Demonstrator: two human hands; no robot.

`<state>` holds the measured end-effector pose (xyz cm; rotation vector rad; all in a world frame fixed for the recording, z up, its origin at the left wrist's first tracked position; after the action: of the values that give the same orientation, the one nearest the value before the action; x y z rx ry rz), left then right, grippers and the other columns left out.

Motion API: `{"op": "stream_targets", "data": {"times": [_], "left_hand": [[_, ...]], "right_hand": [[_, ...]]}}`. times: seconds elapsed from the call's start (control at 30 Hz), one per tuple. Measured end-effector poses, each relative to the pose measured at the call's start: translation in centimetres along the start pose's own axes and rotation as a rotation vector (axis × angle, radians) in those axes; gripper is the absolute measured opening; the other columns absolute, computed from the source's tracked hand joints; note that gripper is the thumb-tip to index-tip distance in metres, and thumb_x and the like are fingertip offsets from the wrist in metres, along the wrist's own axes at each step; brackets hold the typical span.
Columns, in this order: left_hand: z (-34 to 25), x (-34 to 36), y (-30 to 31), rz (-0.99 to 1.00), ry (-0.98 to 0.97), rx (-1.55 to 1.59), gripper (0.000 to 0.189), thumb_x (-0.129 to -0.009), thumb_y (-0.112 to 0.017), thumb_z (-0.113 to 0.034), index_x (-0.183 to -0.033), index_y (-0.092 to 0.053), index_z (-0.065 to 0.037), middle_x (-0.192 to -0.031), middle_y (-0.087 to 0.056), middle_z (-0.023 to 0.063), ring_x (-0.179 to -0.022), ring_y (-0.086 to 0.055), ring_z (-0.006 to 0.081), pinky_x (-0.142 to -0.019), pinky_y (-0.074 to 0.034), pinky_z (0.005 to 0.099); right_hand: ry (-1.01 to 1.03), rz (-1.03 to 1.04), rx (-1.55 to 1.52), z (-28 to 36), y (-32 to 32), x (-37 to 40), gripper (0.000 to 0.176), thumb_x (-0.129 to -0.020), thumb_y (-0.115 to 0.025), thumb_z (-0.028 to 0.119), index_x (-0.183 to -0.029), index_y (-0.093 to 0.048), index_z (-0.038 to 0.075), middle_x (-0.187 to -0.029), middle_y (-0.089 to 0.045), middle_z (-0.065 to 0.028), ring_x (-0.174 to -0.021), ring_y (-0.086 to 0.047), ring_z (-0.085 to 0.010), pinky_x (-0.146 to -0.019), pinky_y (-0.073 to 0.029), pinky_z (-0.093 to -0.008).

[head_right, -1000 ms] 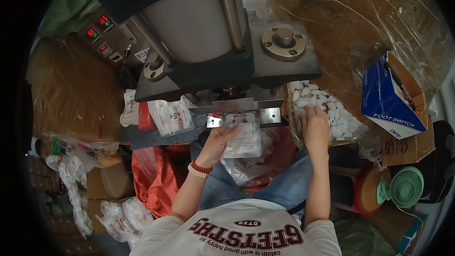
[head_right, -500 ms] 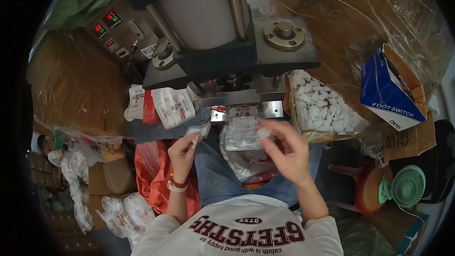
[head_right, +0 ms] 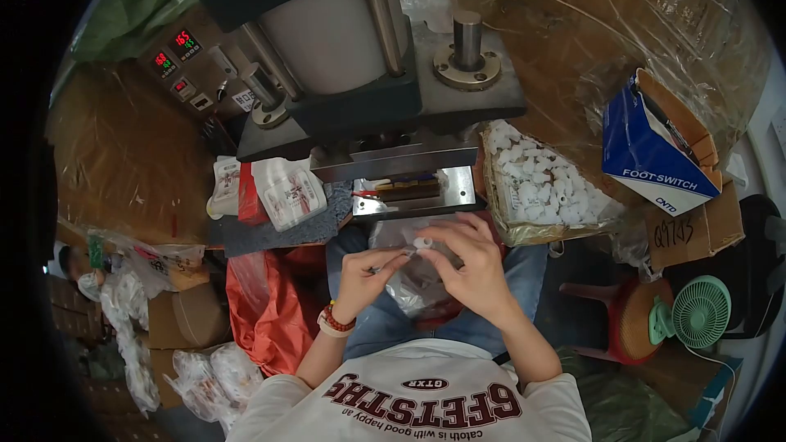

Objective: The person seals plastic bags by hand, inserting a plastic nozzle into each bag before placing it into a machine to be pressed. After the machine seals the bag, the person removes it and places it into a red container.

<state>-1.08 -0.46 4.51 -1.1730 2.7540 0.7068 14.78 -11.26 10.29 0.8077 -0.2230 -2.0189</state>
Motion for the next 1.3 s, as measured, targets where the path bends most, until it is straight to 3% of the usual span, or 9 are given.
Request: {"op": "stream_targets", "data": {"times": [0.23,0.43,0.5,0.6,0.8,0.9,1.03,1.13,1.3], "left_hand": [[-2.5,-1.4,0.8,-0.062,-0.254,-0.192,0.015,-0.081,-0.069,-0.006,-0.096,-0.073,-0.004,-0.085,-0.071,0.0119,-0.072,-0.069,0.02,-0.063,-0.052,0.0253],[1.0,-1.0,-1.1,0.188,0.255,0.158,0.014,-0.087,-0.068,-0.009,-0.096,-0.071,0.0,-0.087,-0.072,0.0079,-0.077,-0.066,0.0103,-0.068,-0.052,0.0256],[3.9,-1.8,-2.5,0.084,0.566,0.635,0.016,-0.089,-0.067,-0.012,-0.097,-0.071,0.001,-0.089,-0.071,0.0056,-0.079,-0.065,0.0093,-0.07,-0.051,0.0252],[3.4,-4.1,-2.0,-0.004,0.578,0.783,0.017,-0.088,-0.068,-0.012,-0.098,-0.069,0.002,-0.09,-0.07,0.0055,-0.079,-0.066,0.0116,-0.071,-0.051,0.0251],[4.6,-6.5,-1.6,0.019,0.571,0.93,0.022,-0.088,-0.069,-0.017,-0.101,-0.066,0.001,-0.096,-0.069,0.0063,-0.086,-0.066,0.0137,-0.077,-0.051,0.0266],[5.1,-5.7,-0.7,0.048,0.644,0.824,0.028,-0.086,-0.072,-0.023,-0.101,-0.066,0.0,-0.093,-0.069,0.0061,-0.082,-0.066,0.0127,-0.073,-0.051,0.0249],[2.6,-4.3,7.1,-0.527,0.026,-1.017,0.069,-0.08,-0.07,-0.045,-0.133,-0.048,-0.006,-0.135,-0.051,0.0135,-0.122,-0.05,0.0284,-0.103,-0.032,0.0518],[6.9,-1.2,9.2,-0.18,0.164,-1.252,0.086,-0.079,-0.067,-0.051,-0.144,-0.032,-0.008,-0.152,-0.03,0.0098,-0.139,-0.03,0.0285,-0.109,-0.013,0.0617],[7.1,3.1,9.1,-0.124,-0.088,-0.891,0.049,-0.08,-0.067,-0.013,-0.128,-0.057,-0.009,-0.125,-0.061,0.0093,-0.118,-0.057,0.0273,-0.102,-0.04,0.0439]], "right_hand": [[0.113,0.133,-0.014,0.0,0.1,-0.9,0.022,-0.077,-0.071,0.01,-0.099,-0.069,0.006,-0.098,-0.07,-0.0118,-0.1,-0.064,-0.0262,-0.099,-0.04,-0.0429],[-0.096,0.169,-0.065,-0.9,-0.5,-1.6,0.034,-0.076,-0.075,0.012,-0.107,-0.066,0.002,-0.108,-0.067,-0.012,-0.1,-0.063,-0.0276,-0.094,-0.044,-0.0355],[-0.153,-0.073,0.054,-2.6,0.9,-1.8,0.036,-0.078,-0.074,0.011,-0.111,-0.063,0.001,-0.107,-0.066,-0.0124,-0.098,-0.062,-0.0253,-0.089,-0.046,-0.0319],[-0.284,-0.191,0.095,-3.4,5.0,-1.9,0.029,-0.084,-0.068,0.009,-0.11,-0.062,-0.001,-0.106,-0.065,-0.0122,-0.1,-0.061,-0.0196,-0.087,-0.046,-0.029],[-0.26,-0.127,0.798,-10.1,5.0,-1.4,0.021,-0.084,-0.064,0.009,-0.102,-0.064,-0.001,-0.096,-0.064,-0.0167,-0.088,-0.061,-0.0362,-0.078,-0.048,-0.0405],[-0.258,-0.079,0.657,-11.3,5.3,-1.0,0.023,-0.085,-0.062,0.009,-0.105,-0.063,-0.002,-0.098,-0.064,-0.0191,-0.088,-0.061,-0.0379,-0.078,-0.049,-0.0406],[-0.42,-0.214,0.496,-11.9,5.6,-0.7,0.026,-0.089,-0.059,0.009,-0.113,-0.06,-0.001,-0.101,-0.064,-0.0203,-0.092,-0.062,-0.0359,-0.078,-0.049,-0.037],[-0.315,-0.265,0.478,-11.6,5.5,-1.0,0.025,-0.09,-0.057,0.006,-0.113,-0.06,-0.002,-0.104,-0.064,-0.0214,-0.093,-0.061,-0.0389,-0.08,-0.049,-0.0413],[-0.153,-0.311,0.39,-9.7,6.0,-2.5,0.023,-0.088,-0.059,0.003,-0.111,-0.06,-0.003,-0.102,-0.065,-0.0188,-0.088,-0.063,-0.0325,-0.08,-0.049,-0.0364]]}}
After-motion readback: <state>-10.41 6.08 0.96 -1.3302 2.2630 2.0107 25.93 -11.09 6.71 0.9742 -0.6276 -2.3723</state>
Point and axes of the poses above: each hand's wrist, its own x-axis away from the middle knuckle, its own y-axis out of the back of the hand, z = x × y, the point moved 3 cm from there along -x, towards the middle knuckle
